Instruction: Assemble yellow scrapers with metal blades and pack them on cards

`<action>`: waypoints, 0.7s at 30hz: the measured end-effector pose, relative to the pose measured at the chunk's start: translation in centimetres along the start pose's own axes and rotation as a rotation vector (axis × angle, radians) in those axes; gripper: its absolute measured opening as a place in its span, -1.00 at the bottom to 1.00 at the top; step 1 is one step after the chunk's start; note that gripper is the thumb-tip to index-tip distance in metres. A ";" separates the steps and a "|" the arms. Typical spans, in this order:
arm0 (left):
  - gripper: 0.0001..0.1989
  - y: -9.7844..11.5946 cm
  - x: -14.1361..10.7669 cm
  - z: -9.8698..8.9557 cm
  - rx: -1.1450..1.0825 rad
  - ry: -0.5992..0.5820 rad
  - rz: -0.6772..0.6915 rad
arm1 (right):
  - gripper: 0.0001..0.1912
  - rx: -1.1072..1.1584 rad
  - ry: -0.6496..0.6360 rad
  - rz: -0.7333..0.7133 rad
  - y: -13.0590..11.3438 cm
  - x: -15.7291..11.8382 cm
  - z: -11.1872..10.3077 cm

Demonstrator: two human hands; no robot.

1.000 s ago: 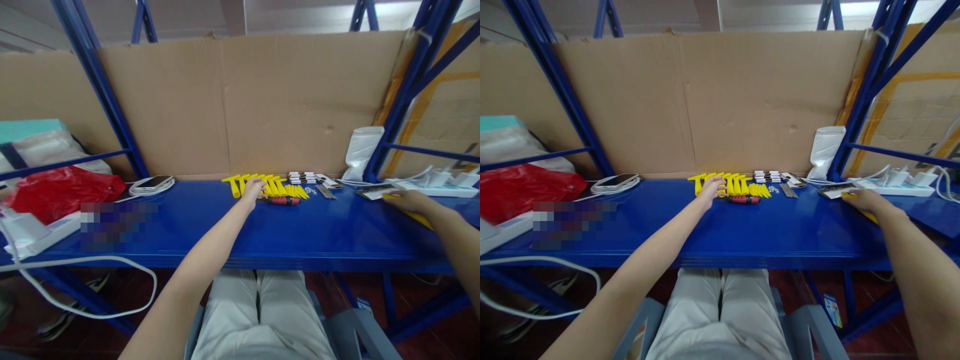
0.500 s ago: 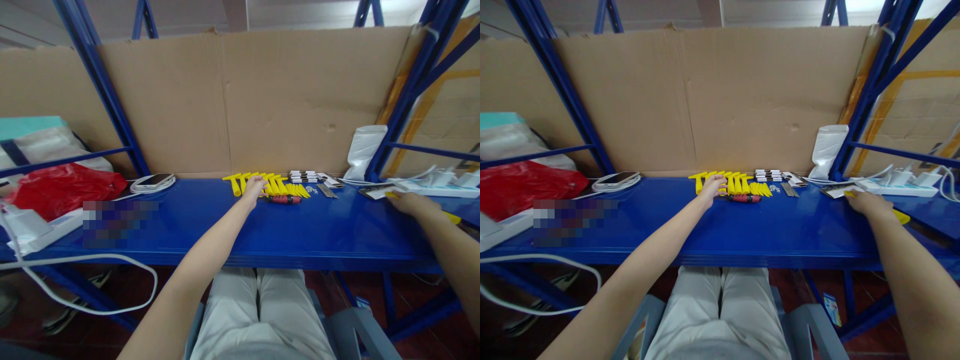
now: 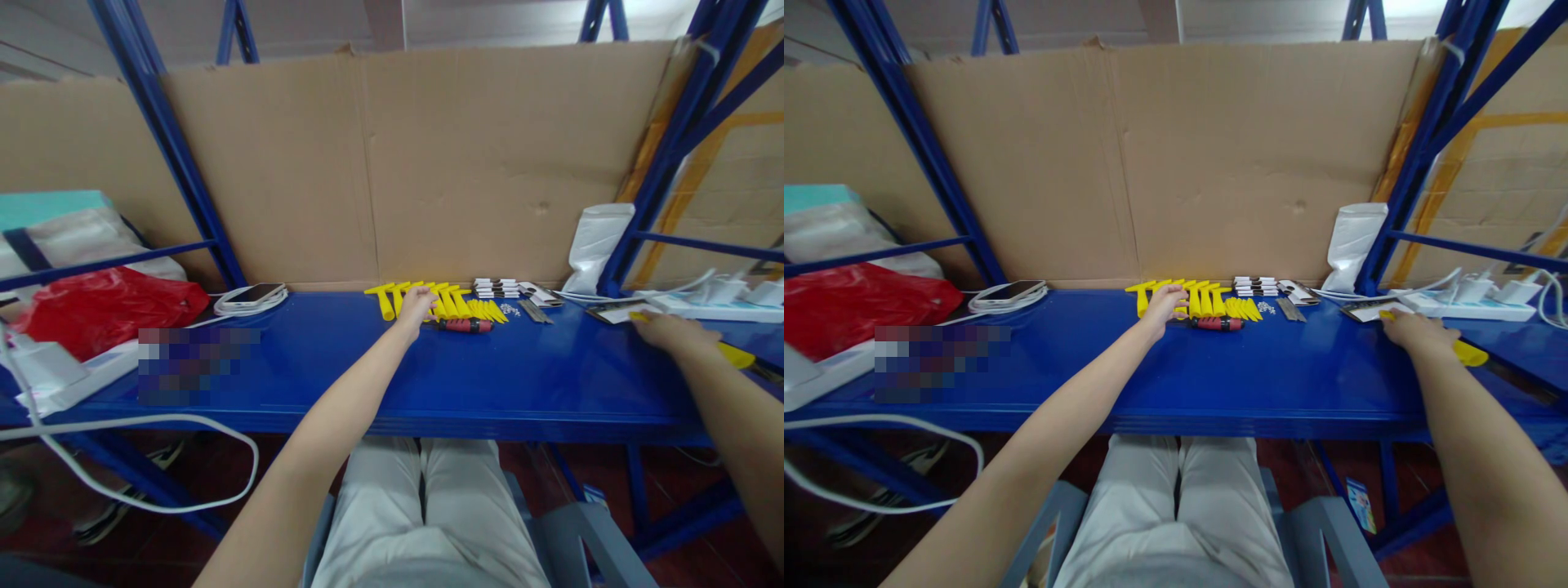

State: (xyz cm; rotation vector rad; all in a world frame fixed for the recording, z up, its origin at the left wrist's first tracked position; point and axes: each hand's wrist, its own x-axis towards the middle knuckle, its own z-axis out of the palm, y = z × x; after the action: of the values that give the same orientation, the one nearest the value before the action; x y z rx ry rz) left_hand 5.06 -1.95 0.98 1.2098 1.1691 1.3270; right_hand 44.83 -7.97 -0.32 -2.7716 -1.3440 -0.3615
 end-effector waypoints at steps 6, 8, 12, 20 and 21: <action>-0.82 -0.6 0.6 0.0 0.106 0.003 0.059 | -0.37 0.151 -0.131 0.100 -0.4 -0.8 -0.7; -0.83 -0.7 1.0 -0.2 0.218 0.043 0.123 | -0.40 0.119 -0.106 0.088 -0.7 -1.3 -1.1; -0.76 -0.9 1.5 -1.3 0.594 0.147 0.312 | -0.45 -0.018 -0.065 0.038 -1.7 -2.6 -2.0; -0.56 -1.3 2.2 -3.4 0.889 0.292 0.177 | -0.50 -0.031 -0.033 -0.211 -8.0 -5.4 -6.3; -0.55 -1.3 2.3 -3.6 0.896 0.305 0.154 | -0.49 0.002 0.000 -0.254 -9.1 -5.9 -6.9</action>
State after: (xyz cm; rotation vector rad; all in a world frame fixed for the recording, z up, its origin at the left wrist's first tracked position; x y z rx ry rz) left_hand 1.37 0.31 -0.34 1.7781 2.0470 1.1356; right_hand 32.92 -7.75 4.45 -2.6020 -1.7000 -0.3678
